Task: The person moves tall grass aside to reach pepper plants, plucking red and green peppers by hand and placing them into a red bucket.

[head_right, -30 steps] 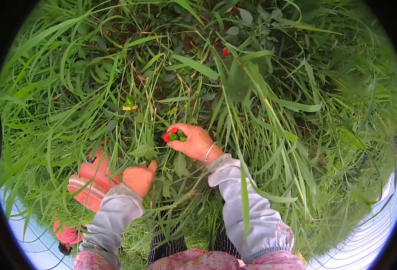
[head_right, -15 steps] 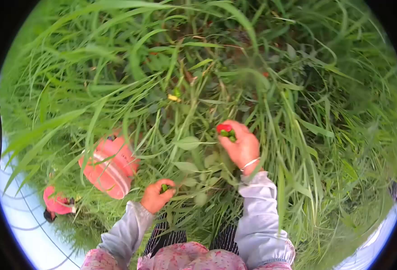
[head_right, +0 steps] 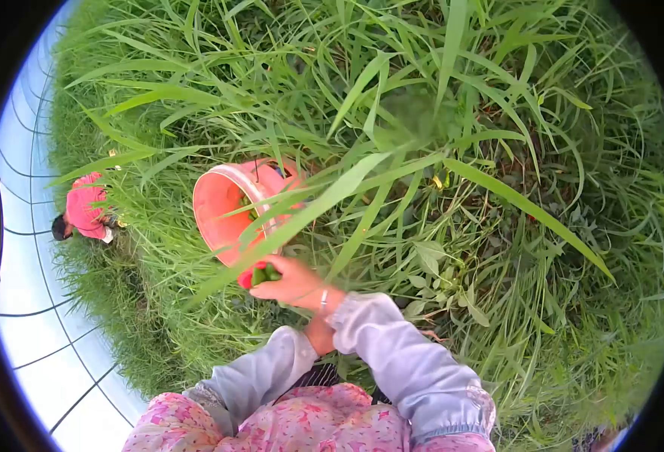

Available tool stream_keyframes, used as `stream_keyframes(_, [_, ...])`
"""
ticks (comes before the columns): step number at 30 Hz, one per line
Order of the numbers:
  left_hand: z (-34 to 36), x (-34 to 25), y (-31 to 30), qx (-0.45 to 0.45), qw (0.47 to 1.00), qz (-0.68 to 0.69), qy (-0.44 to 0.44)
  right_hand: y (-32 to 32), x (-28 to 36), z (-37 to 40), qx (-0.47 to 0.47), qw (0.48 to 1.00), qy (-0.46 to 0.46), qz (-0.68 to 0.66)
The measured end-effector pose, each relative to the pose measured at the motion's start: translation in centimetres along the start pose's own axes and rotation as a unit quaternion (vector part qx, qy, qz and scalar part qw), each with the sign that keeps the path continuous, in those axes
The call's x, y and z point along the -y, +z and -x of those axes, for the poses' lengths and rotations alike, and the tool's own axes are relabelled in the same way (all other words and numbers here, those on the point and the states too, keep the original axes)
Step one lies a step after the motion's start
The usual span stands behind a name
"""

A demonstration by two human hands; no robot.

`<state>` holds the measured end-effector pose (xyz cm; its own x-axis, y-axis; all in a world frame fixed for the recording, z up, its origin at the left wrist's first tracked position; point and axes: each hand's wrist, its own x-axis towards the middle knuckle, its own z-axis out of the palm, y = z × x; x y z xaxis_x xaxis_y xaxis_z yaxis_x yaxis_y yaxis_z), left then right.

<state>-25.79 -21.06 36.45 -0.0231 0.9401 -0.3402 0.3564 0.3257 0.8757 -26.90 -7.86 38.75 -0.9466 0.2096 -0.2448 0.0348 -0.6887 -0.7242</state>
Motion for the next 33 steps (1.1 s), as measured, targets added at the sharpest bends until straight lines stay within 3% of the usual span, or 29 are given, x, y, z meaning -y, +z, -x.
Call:
stream_keyframes(2, [2.0,2.7,-0.2,-0.011,0.994,-0.086,0.071,2.8,-1.1,-5.1,0.019,0.994,0.076,0.072])
stream_keyframes(3, [2.3,3.3,-0.9,-0.008,0.994,-0.086,0.062,3.4,-2.4,-7.6,0.018,0.984,0.139,0.110])
stream_keyframes(6, [2.5,4.1,-3.6,0.032,0.996,-0.055,-0.066,6.1,-7.5,-13.0,-0.109,0.968,0.113,0.198])
stream_keyframes(8, [2.4,4.6,-5.0,0.044,0.990,-0.041,-0.125,6.7,-8.4,-14.5,-0.123,0.964,0.167,0.169])
stream_keyframes(11, [2.6,5.0,-6.3,0.050,0.983,-0.027,-0.176,7.1,-9.9,-14.0,-0.200,0.941,0.102,0.253])
stream_keyframes(14, [2.4,4.9,-6.5,0.051,0.980,-0.007,-0.194,4.2,-0.9,-10.2,-0.083,0.956,0.271,-0.074])
stream_keyframes(16, [1.8,4.8,-6.4,0.050,0.980,0.002,-0.192,5.0,-3.3,-11.0,-0.165,0.977,0.132,0.041])
stream_keyframes(18, [1.3,4.9,-5.6,0.047,0.983,0.009,-0.178,5.8,-3.7,-11.7,-0.177,0.971,0.109,0.115])
stream_keyframes(19, [1.2,5.1,-5.2,0.041,0.986,0.012,-0.161,6.0,-3.7,-12.0,-0.151,0.967,0.158,0.129])
stream_keyframes(20, [0.9,5.0,-5.1,0.039,0.985,0.019,-0.165,7.9,-6.5,-13.2,-0.235,0.945,0.112,0.199])
stream_keyframes(26, [-0.4,3.8,-7.1,0.017,0.970,0.090,-0.224,3.4,-5.3,-12.0,-0.180,0.968,0.020,0.171])
stream_keyframes(29, [-1.8,3.2,-7.8,-0.014,0.961,0.134,-0.243,-1.4,-3.4,-6.8,-0.135,0.984,-0.005,0.116])
stream_keyframes(33, [-4.6,-1.3,-10.0,-0.016,0.919,0.242,-0.312,-6.9,-2.5,1.9,-0.010,0.999,0.027,0.016])
